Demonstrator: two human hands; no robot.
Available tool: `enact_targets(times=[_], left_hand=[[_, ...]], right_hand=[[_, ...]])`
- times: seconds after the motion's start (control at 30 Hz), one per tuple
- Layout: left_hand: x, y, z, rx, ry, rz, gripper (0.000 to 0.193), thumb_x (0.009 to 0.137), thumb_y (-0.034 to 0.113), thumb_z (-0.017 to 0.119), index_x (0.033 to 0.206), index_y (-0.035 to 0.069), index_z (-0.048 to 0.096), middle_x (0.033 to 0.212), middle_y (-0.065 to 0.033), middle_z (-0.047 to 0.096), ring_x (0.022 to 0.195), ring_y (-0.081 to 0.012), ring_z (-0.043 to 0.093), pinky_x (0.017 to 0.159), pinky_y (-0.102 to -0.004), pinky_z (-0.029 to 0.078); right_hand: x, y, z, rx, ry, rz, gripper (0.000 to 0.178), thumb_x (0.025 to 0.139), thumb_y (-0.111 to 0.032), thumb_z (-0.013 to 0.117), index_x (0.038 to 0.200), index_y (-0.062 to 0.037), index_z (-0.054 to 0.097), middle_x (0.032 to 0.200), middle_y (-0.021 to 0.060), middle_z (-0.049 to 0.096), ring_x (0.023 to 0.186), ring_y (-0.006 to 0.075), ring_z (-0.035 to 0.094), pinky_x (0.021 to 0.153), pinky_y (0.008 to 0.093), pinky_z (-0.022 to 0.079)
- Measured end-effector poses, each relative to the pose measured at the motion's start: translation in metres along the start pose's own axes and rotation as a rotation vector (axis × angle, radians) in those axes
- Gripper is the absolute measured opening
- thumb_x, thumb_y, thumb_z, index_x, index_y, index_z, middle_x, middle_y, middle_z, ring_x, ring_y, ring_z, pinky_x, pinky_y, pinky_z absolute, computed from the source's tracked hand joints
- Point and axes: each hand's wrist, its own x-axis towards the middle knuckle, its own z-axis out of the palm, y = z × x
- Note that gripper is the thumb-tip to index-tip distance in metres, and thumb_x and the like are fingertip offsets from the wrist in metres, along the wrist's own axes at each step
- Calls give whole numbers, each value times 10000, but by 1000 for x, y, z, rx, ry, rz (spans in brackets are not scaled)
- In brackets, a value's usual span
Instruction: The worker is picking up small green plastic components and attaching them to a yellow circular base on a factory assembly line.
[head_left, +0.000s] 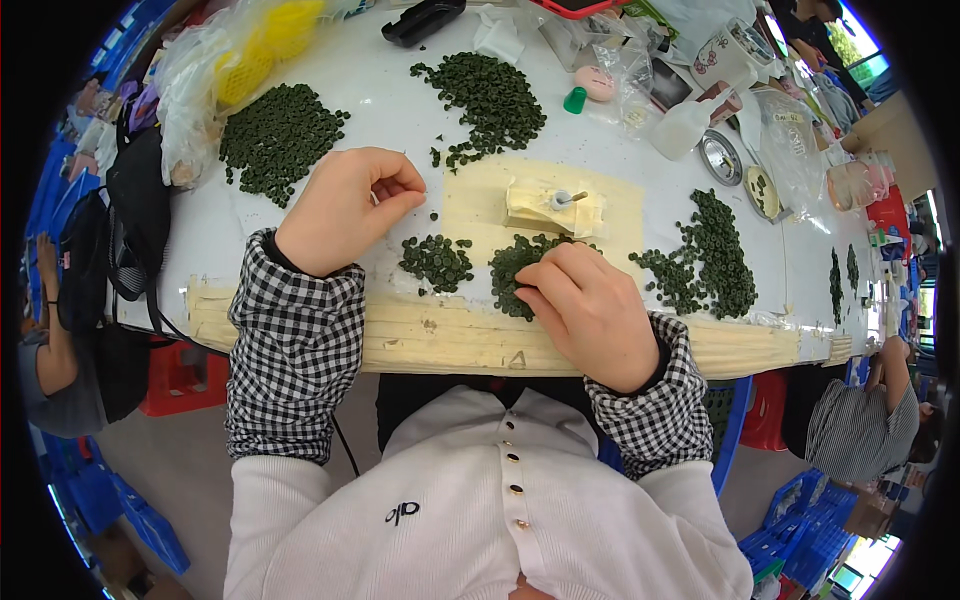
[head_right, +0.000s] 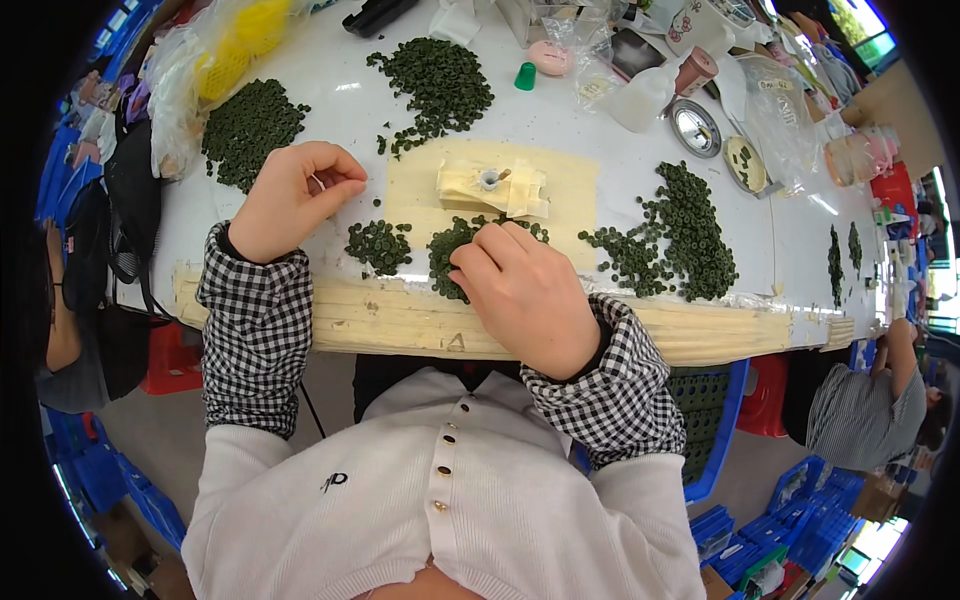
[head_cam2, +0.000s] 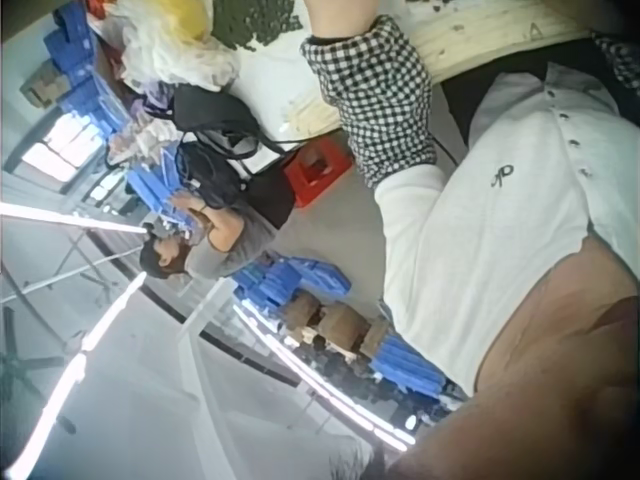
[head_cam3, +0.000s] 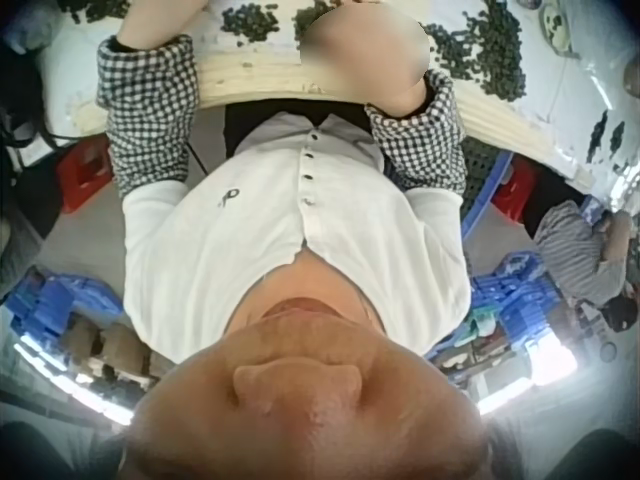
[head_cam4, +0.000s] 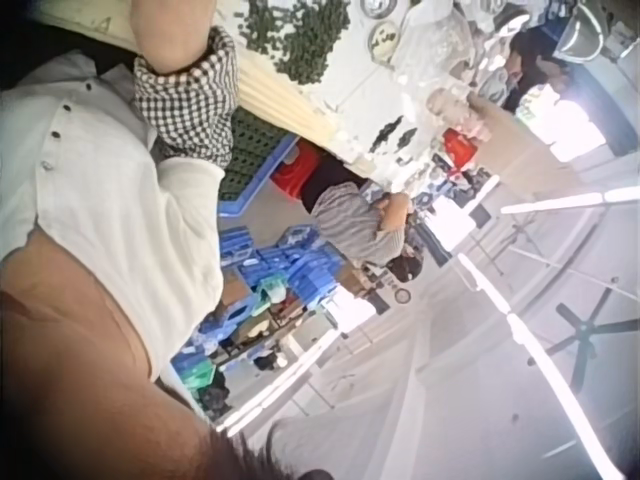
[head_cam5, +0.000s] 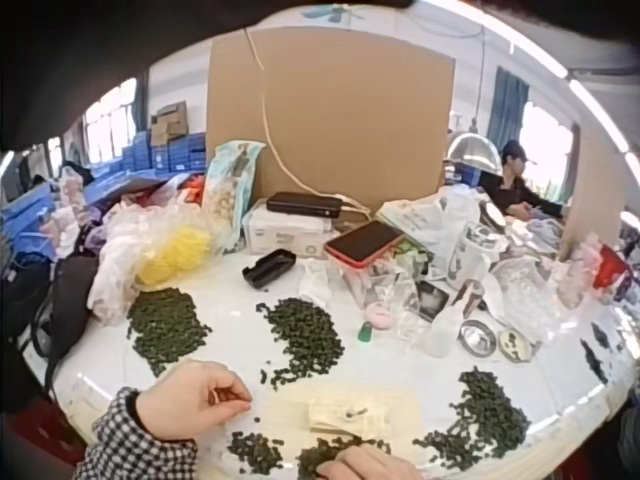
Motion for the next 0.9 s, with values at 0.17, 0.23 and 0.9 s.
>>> enact_targets(times=[0.17,0.23,0.9], left_hand=[[-1,6,3,-27,-71,-31,116,805,67,704,880,-20,687,765,-56,651,617,-83,553,550,-224,435],[-1,5,5,-15,-101,-12,116,802,68,709,877,-19,690,771,-55,644,622,-85,547,558,-227,434],[26,-3,31,213,145,132,99,830,94,667,885,16,641,801,-90,603,698,-209,605,657,-301,496]], right_hand=[[-2,2,1,-20,2,-3,126,768,-100,688,821,-56,583,782,51,522,760,214,569,634,330,496],[-2,2,2,-26,6,-6,126,768,-95,688,818,-55,579,780,50,520,756,214,567,633,328,495],[-8,4,-10,167,95,65,152,781,6,668,932,-2,654,806,99,653,708,250,647,626,320,537]])
